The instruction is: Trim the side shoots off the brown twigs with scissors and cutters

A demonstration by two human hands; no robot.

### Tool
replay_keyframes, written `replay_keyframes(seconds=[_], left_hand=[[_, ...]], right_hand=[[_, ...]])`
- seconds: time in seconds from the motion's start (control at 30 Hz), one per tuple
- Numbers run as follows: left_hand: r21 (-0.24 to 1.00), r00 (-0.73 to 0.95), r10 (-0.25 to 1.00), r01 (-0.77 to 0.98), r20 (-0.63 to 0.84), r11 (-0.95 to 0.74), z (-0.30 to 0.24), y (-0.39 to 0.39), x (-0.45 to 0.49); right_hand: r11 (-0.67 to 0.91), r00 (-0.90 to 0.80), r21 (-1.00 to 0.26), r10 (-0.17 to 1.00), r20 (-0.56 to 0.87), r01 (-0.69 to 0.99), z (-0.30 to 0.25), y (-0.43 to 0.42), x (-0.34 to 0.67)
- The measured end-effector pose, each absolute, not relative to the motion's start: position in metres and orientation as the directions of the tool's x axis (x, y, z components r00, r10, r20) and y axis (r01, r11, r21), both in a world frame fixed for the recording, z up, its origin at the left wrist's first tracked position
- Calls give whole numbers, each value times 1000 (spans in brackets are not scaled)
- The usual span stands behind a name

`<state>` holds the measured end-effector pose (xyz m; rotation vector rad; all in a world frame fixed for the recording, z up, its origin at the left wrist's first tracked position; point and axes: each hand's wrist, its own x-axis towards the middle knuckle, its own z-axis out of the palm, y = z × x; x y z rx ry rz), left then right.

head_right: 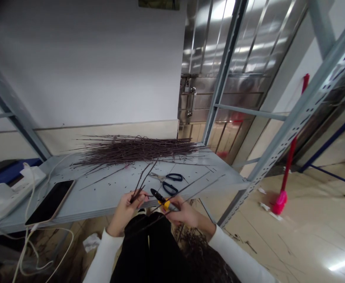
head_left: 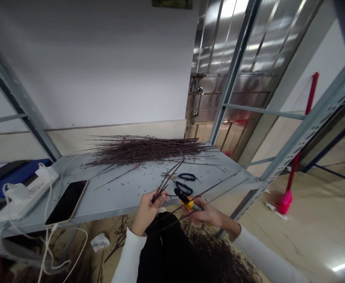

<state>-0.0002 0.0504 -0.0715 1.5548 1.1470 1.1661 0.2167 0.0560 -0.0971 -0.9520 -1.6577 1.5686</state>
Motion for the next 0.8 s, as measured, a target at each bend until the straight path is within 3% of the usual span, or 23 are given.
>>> replay_keyframes(seconds=[0.13,0.23,0.33,0.43,0.5,0.6,0.67,0.8], left_hand=[[978,206,964,88,169,-190,-75,50,13],[980,222,960,68,168,-187,-73,48,15],[981,227,961,74,157,-178,-69,46,9],[983,221,966,93,137,-160,-66,45,1],[983,212,969,110,125,-150,-65,44,-3],[978,169,977,141,129,-154,-66,42,-6],[972,121,982,166,148,-167,-67,40,-5],[957,16,980,212,197,-196,-68,34,4]], right_hand=[[-160,-686,-987,719,-113,-5,-100,50,210],[-207,-728,-978,676,-119,-32,-98,49,209],[-143,-662,-989,745,-77,-47,-92,52,212],[35,-507,-999,861,39,-18,-85,58,216],[216,-423,-970,894,150,111,-83,62,218],[447,-325,-785,887,327,429,-84,66,223],[475,-259,-689,879,401,547,-86,68,225],[429,-118,-633,874,472,644,-89,68,222]])
